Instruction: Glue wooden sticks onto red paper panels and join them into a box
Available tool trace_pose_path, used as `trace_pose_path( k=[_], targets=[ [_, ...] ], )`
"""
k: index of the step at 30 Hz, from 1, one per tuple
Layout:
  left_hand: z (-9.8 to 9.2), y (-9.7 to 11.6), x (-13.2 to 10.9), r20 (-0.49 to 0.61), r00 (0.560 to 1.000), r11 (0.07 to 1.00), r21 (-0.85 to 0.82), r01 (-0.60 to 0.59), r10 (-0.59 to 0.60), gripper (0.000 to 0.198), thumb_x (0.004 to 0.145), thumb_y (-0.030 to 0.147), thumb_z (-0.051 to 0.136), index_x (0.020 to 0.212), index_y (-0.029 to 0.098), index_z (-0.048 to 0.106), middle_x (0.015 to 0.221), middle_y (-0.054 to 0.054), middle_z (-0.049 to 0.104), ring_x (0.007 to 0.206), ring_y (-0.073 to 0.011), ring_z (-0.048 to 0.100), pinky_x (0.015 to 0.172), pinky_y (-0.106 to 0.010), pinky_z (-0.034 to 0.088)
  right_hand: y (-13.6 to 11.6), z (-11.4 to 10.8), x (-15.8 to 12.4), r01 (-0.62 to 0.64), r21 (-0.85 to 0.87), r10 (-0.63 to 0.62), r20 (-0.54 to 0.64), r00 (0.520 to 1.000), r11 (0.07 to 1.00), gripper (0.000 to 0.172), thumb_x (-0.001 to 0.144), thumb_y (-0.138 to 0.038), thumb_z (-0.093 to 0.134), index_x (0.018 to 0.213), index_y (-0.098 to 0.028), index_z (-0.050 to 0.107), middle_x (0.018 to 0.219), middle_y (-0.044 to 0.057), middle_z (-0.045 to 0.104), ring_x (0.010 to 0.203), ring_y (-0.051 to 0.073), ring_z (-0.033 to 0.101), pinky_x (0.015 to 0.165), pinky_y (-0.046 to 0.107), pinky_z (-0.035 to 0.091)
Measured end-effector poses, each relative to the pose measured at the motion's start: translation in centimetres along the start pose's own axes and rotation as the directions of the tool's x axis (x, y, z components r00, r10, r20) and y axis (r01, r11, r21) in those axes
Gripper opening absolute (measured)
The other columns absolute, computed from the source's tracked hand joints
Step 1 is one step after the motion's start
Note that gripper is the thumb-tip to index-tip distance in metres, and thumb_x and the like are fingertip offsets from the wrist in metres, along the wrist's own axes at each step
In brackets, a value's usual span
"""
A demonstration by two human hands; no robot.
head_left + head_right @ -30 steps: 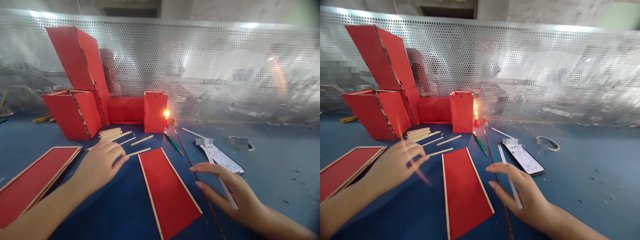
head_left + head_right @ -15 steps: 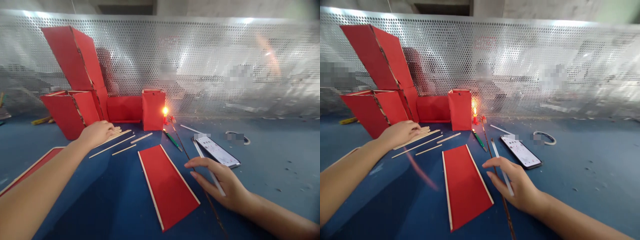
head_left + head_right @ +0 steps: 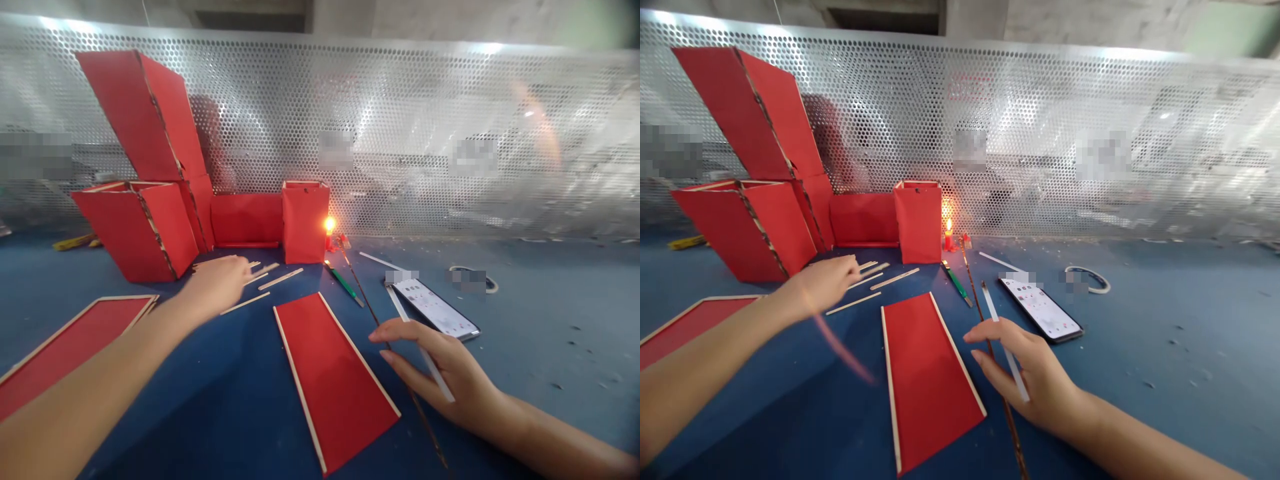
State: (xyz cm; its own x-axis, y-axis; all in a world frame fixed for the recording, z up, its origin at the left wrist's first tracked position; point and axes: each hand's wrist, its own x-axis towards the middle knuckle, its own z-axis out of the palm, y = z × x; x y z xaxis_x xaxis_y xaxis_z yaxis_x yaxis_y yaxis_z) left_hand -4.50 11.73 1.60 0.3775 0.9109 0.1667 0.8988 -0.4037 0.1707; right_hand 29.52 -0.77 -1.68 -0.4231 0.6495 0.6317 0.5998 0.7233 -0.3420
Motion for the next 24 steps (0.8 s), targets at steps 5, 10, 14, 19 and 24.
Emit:
trace_pose_path(
  k=[5,10,14,19,24],
  targets=[
    [1.8,11.1,-6.3,0.115,0.965,0.966,-0.135,-0.222,0.238,0.014,0.097,0.020,0.052,0.091,0.021,0.065,0.092,-0.002,0.073,0.087,-0.0219,0.068,0.077,-0.033,0.051,-0.1,0.3,-0.4,0.063,0.100,-0.071,0.081,0.994,0.993,0.024,0.092,-0.011,0.064,0.112,-0.023,0.060,0.100,0.005,0.074,0.095,0.017,0.074,0.082,0.026,0.061],
    [4.0,14.1,-10.1,0.085,0.927,0.902,-0.278,-0.329,0.365,0.018,0.091,0.014,0.047,0.089,0.018,0.064,0.086,-0.008,0.072,0.074,-0.0233,0.063,0.067,-0.035,0.048,-0.9,0.2,-0.4,0.040,0.160,-0.080,0.252,0.964,0.986,0.013,0.096,-0.010,0.059,0.104,-0.019,0.061,0.092,0.005,0.071,0.082,0.014,0.066,0.074,0.024,0.056],
    [4.9,13.5,-10.6,0.076,0.929,0.883,-0.349,-0.315,0.361,0.013,0.088,0.011,0.054,0.091,0.017,0.065,0.088,-0.007,0.072,0.078,-0.0232,0.063,0.071,-0.035,0.048,-1.3,0.3,-0.3,0.060,0.175,-0.119,0.351,0.929,0.983,0.009,0.096,-0.011,0.058,0.095,-0.019,0.062,0.082,0.003,0.068,0.075,0.014,0.059,0.069,0.024,0.051],
    [4.6,13.0,-10.8,0.066,0.924,0.864,-0.386,-0.325,0.377,0.009,0.083,0.015,0.071,0.086,0.018,0.064,0.085,-0.002,0.070,0.075,-0.0202,0.060,0.069,-0.031,0.046,-1.6,0.5,-0.4,0.006,0.149,-0.068,0.416,0.907,0.989,0.010,0.095,-0.008,0.057,0.094,-0.017,0.062,0.081,0.004,0.064,0.070,0.013,0.056,0.063,0.022,0.046],
    [5.9,11.1,-11.1,0.030,0.888,0.811,-0.422,-0.405,0.459,0.025,0.077,0.021,0.083,0.093,0.022,0.064,0.093,-0.001,0.069,0.082,-0.0201,0.060,0.071,-0.028,0.047,-2.1,-0.4,0.0,-0.024,0.149,-0.056,0.514,0.856,0.988,0.013,0.096,-0.007,0.054,0.094,-0.016,0.063,0.083,0.005,0.064,0.074,0.014,0.056,0.065,0.023,0.046]
  ],
)
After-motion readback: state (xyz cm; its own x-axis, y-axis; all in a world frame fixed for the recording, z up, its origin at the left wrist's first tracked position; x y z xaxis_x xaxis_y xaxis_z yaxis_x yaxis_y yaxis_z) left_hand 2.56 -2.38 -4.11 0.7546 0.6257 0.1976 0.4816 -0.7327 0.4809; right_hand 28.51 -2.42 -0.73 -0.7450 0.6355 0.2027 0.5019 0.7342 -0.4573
